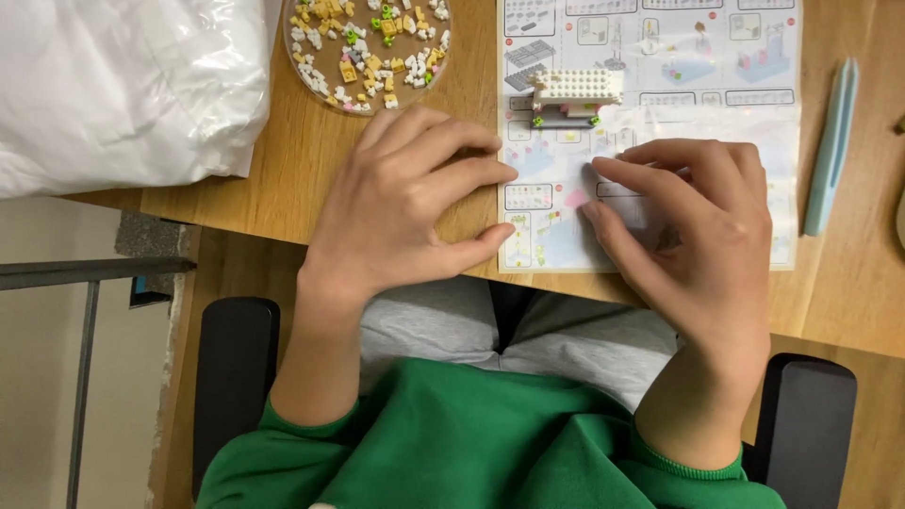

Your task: The person assembles small plastic bricks by hand, following a printed instruction sheet. They pick up individual bricks from a clear dish and a white tray, attach them to a growing structure, and occasionally flip the structure to add pieces to different sides.

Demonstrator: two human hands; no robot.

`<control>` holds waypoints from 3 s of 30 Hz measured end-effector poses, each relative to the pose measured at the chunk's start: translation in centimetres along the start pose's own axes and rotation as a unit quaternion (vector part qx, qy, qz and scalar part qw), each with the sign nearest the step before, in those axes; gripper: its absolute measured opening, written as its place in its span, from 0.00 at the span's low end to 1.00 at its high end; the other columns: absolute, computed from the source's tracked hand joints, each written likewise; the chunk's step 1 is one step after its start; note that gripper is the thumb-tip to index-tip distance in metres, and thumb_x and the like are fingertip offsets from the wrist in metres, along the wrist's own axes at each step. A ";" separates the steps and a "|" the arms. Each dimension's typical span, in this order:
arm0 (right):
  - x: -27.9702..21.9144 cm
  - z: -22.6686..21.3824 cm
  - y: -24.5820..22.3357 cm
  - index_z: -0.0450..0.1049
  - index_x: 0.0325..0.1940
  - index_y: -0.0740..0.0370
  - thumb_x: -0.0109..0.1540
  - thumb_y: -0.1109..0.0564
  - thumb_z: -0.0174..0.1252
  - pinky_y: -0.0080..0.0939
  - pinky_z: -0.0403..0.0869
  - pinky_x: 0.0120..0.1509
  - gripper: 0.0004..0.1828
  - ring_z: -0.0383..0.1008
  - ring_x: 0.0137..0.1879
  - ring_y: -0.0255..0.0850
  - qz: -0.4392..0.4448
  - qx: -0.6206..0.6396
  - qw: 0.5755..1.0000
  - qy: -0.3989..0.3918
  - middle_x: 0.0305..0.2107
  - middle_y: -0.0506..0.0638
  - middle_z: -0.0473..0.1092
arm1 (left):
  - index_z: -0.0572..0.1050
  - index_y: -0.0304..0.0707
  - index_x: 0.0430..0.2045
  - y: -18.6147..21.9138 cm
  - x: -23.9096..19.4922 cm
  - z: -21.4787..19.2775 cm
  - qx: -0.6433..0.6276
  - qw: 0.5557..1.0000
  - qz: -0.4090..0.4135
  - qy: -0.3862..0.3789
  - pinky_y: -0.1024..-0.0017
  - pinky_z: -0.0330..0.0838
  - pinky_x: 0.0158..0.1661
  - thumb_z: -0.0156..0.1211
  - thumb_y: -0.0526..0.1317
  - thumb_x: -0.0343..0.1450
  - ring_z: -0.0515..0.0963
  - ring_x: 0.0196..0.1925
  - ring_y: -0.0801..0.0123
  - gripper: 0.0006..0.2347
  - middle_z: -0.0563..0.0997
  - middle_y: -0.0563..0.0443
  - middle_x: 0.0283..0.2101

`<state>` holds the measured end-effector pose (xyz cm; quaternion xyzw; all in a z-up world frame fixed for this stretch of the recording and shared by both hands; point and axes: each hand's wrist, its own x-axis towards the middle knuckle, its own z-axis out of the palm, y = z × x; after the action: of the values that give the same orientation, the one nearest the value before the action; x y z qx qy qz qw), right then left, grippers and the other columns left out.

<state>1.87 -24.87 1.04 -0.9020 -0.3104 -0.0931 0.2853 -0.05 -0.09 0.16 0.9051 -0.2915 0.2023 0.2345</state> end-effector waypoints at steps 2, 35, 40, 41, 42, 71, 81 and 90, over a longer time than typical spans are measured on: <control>0.0 0.0 0.0 0.79 0.53 0.62 0.67 0.58 0.65 0.45 0.61 0.54 0.11 0.63 0.49 0.48 -0.008 0.001 1.000 -0.004 0.45 0.52 0.71 | 0.80 0.39 0.34 0.1 0.1 -0.1 -0.007 1.000 -0.010 -0.003 0.62 0.66 0.43 0.71 0.45 0.64 0.73 0.43 0.59 0.11 0.78 0.50 0.41; -0.3 0.2 0.7 0.75 0.56 0.60 0.70 0.64 0.60 0.51 0.60 0.54 0.10 0.61 0.51 0.54 -0.025 -0.055 0.998 -0.031 0.49 0.54 0.69 | 0.74 0.39 0.37 0.2 0.3 0.0 -0.014 0.998 -0.046 -0.028 0.65 0.64 0.45 0.66 0.41 0.66 0.74 0.44 0.62 0.11 0.80 0.53 0.40; -0.3 0.1 0.6 0.73 0.60 0.62 0.69 0.62 0.59 0.51 0.60 0.56 0.14 0.62 0.52 0.55 -0.016 -0.054 0.998 -0.037 0.49 0.56 0.68 | 0.75 0.39 0.37 0.3 0.5 -0.4 -0.017 0.998 -0.038 -0.037 0.62 0.63 0.45 0.68 0.46 0.62 0.72 0.44 0.60 0.15 0.77 0.51 0.43; -0.3 0.1 0.7 0.72 0.61 0.63 0.69 0.61 0.59 0.51 0.60 0.56 0.15 0.62 0.52 0.55 -0.014 -0.055 0.998 -0.038 0.49 0.56 0.68 | 0.75 0.39 0.37 0.3 0.5 -0.4 -0.017 0.998 -0.038 -0.044 0.62 0.63 0.45 0.70 0.47 0.61 0.72 0.45 0.60 0.17 0.76 0.50 0.44; -0.3 0.1 0.7 0.72 0.61 0.63 0.69 0.61 0.59 0.51 0.60 0.56 0.15 0.62 0.52 0.55 -0.014 -0.055 0.998 -0.037 0.49 0.56 0.68 | 0.75 0.39 0.37 0.3 0.5 -0.3 -0.016 0.998 -0.038 -0.044 0.62 0.63 0.45 0.70 0.47 0.61 0.72 0.45 0.60 0.17 0.76 0.50 0.44; -0.1 -0.2 0.6 0.72 0.52 0.65 0.66 0.58 0.60 0.46 0.62 0.54 0.12 0.68 0.50 0.48 0.022 0.011 1.000 0.000 0.45 0.54 0.71 | 0.77 0.41 0.32 0.1 0.4 0.1 -0.008 0.999 -0.031 0.001 0.63 0.64 0.46 0.68 0.45 0.65 0.76 0.42 0.63 0.10 0.79 0.53 0.40; 0.2 -4.5 0.2 0.70 0.53 0.68 0.66 0.62 0.57 0.43 0.66 0.57 0.12 0.70 0.54 0.47 0.040 0.102 0.993 0.039 0.48 0.56 0.71 | 0.77 0.44 0.29 0.1 1.0 -0.6 0.007 0.999 -0.027 0.018 0.68 0.65 0.42 0.67 0.42 0.66 0.78 0.41 0.67 0.06 0.80 0.55 0.38; -0.2 -8.3 2.0 0.65 0.65 0.83 0.76 0.71 0.55 0.53 0.64 0.68 0.15 0.68 0.59 0.57 -0.044 0.026 0.993 0.102 0.53 0.70 0.67 | 0.79 0.39 0.29 -0.7 -0.4 -2.6 0.085 0.990 -0.082 0.077 0.67 0.74 0.42 0.66 0.34 0.66 0.78 0.43 0.62 0.03 0.79 0.49 0.39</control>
<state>2.96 -31.01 6.89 -0.8654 -0.3218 -0.1892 0.3342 -0.46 2.01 1.86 0.9242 -0.1795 0.2756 0.1942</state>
